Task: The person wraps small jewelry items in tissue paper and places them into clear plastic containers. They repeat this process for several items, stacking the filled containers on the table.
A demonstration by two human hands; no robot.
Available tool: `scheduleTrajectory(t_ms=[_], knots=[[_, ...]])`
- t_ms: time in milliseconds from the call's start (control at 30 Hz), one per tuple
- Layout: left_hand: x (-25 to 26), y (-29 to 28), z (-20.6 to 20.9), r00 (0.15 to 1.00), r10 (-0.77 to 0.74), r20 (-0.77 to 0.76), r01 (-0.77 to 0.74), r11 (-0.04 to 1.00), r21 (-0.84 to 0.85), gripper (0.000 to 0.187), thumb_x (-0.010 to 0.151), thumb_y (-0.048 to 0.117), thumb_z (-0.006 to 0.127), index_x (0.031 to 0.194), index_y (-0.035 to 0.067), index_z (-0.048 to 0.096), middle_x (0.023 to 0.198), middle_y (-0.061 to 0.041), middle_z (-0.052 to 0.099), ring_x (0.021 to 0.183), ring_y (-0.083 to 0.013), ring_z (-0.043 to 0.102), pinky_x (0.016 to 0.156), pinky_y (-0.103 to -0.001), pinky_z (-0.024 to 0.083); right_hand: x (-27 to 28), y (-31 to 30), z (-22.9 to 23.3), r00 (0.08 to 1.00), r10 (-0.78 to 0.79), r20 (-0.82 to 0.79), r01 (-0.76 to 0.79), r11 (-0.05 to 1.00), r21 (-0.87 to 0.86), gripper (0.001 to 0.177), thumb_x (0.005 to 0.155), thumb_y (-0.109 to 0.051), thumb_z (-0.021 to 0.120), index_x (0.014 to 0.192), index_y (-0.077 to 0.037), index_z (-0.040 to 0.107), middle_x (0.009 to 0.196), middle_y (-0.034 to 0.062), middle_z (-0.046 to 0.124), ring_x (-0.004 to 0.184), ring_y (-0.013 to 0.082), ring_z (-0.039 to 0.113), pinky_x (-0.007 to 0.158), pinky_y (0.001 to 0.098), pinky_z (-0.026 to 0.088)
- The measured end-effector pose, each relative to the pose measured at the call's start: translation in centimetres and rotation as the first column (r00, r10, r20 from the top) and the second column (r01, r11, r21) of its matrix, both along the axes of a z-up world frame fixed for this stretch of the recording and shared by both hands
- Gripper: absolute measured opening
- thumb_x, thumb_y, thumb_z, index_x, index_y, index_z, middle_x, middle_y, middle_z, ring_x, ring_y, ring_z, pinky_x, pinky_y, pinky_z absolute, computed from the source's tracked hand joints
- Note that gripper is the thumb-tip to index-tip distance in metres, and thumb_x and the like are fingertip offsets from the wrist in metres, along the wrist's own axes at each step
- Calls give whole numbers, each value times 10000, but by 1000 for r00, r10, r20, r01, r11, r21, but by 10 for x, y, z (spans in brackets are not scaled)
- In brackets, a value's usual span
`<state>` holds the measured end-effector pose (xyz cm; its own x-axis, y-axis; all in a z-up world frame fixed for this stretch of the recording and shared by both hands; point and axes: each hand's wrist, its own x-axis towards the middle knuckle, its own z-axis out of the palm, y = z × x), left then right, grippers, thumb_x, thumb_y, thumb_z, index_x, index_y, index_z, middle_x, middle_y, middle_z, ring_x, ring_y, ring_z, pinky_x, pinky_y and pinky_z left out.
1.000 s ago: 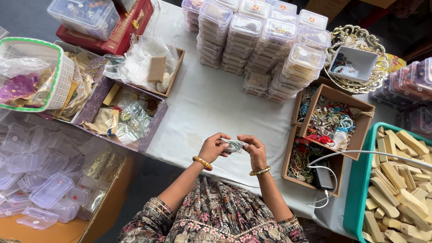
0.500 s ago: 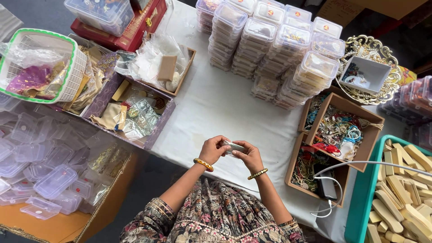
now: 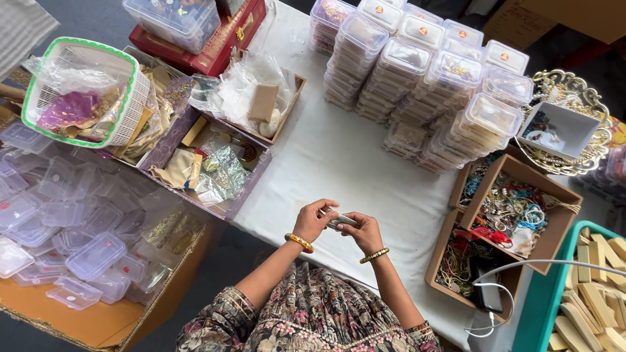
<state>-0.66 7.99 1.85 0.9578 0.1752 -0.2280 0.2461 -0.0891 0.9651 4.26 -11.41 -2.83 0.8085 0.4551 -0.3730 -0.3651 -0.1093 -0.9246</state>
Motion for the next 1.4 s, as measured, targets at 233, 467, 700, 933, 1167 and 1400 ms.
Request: scheduleTrajectory(t_ms=[233, 467, 700, 933, 1167, 1400], knots=[[10, 23, -19, 1000, -3, -16, 4, 998, 62, 130, 925, 199, 759, 956, 73, 771, 790, -9, 746, 676, -74, 650, 625, -246, 534, 6, 23, 4, 1000, 14, -20, -15, 999, -36, 233, 839, -11, 787, 1069, 11, 761, 874, 79, 786, 722, 113, 700, 664, 271, 600], [50, 133, -57, 914, 380, 145, -392, 918, 63, 306, 906, 113, 718, 1210, 111, 681, 943, -12, 718, 837, -106, 668, 738, -270, 555, 19, 34, 0, 1000, -19, -2, 19, 993, -116, 264, 833, -23, 789, 1095, 4, 759, 881, 74, 790, 728, 120, 701, 681, 272, 601], [95, 306, -14, 888, 450, 97, -299, 403, 865, 514, 840, 178, 753, 1336, 127, 632, 1591, -140, 383, 1516, -364, 224, 1223, -544, 197, 27, 44, -8, 1000, -21, 7, 22, 985, -174, 292, 842, -50, 789, 1127, 4, 752, 889, 70, 790, 736, 119, 702, 684, 277, 602], [131, 358, -13, 868, 480, -129, 10, 244, 970, 593, 814, 86, 677, 1394, 66, 555, 1658, -107, 250, 1551, -319, 118, 1223, -609, 90, 27, 64, -8, 1000, 25, 3, -23, 960, -277, 320, 829, -68, 798, 1140, -9, 754, 880, 71, 799, 730, 119, 708, 691, 278, 608], [97, 195, -41, 889, -409, 203, -47, 360, 932, 613, 857, 40, 538, 1467, -4, 486, 1541, -276, 436, 1392, -430, 414, 1138, -566, 345, 39, 46, -29, 997, -74, -9, 68, 950, -304, 311, 841, -67, 782, 1145, -12, 743, 908, 74, 801, 773, 139, 742, 695, 282, 621], [44, 98, -104, 543, -835, -83, 345, 132, 929, 334, 854, 72, 567, 1167, 98, 678, 1487, -45, 540, 1488, -243, 342, 1230, -477, 210, 35, -25, -73, 950, -304, -71, 285, 938, -198, 307, 876, -20, 736, 1181, -12, 710, 987, 93, 781, 823, 165, 765, 680, 276, 614]])
